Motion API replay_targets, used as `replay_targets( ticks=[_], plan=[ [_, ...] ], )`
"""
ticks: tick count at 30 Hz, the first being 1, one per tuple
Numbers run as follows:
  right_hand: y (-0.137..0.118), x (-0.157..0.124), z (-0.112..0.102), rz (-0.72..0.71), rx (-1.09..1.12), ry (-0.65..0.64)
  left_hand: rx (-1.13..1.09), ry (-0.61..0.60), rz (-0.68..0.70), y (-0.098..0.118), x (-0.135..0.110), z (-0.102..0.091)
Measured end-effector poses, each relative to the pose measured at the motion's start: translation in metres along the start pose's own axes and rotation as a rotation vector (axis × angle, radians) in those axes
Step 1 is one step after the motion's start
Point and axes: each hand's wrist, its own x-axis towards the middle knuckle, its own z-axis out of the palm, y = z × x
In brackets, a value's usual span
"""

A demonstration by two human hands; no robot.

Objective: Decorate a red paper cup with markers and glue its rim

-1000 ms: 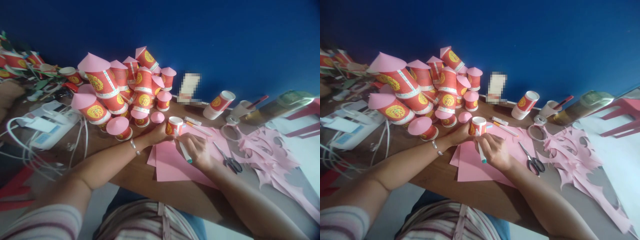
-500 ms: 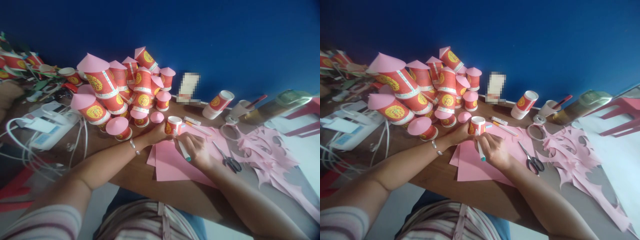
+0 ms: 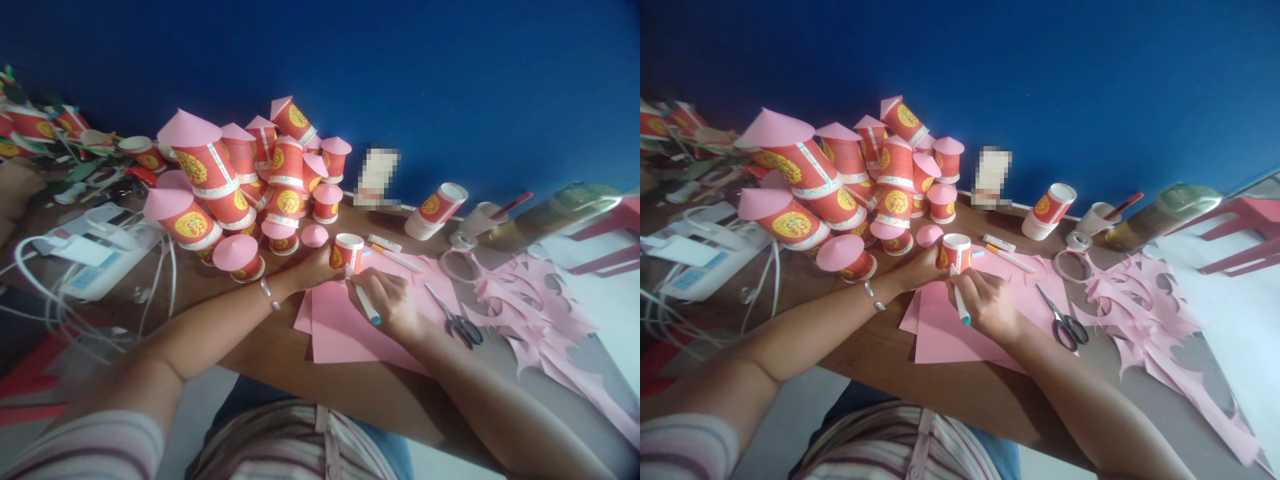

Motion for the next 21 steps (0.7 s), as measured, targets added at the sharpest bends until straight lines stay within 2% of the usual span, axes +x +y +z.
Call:
replay_targets(
  ticks=[8, 14, 21],
  plan=[
    [0.005, -0.003, 0.002, 0.002, -0.028, 0.0, -0.255, -0.069, -0.091, -0.009, 0.0, -0.005],
    [0.007, -0.003, -0.001, 0.014, -0.028, -0.015, -0.355, -0.103, -0.101, -0.013, 0.001, -0.009],
    [0.01, -0.002, 0.001, 0.032, -0.081, 0.041, -0.423, -0.103, -0.128, -0.014, 0.002, -0.011]
  ],
)
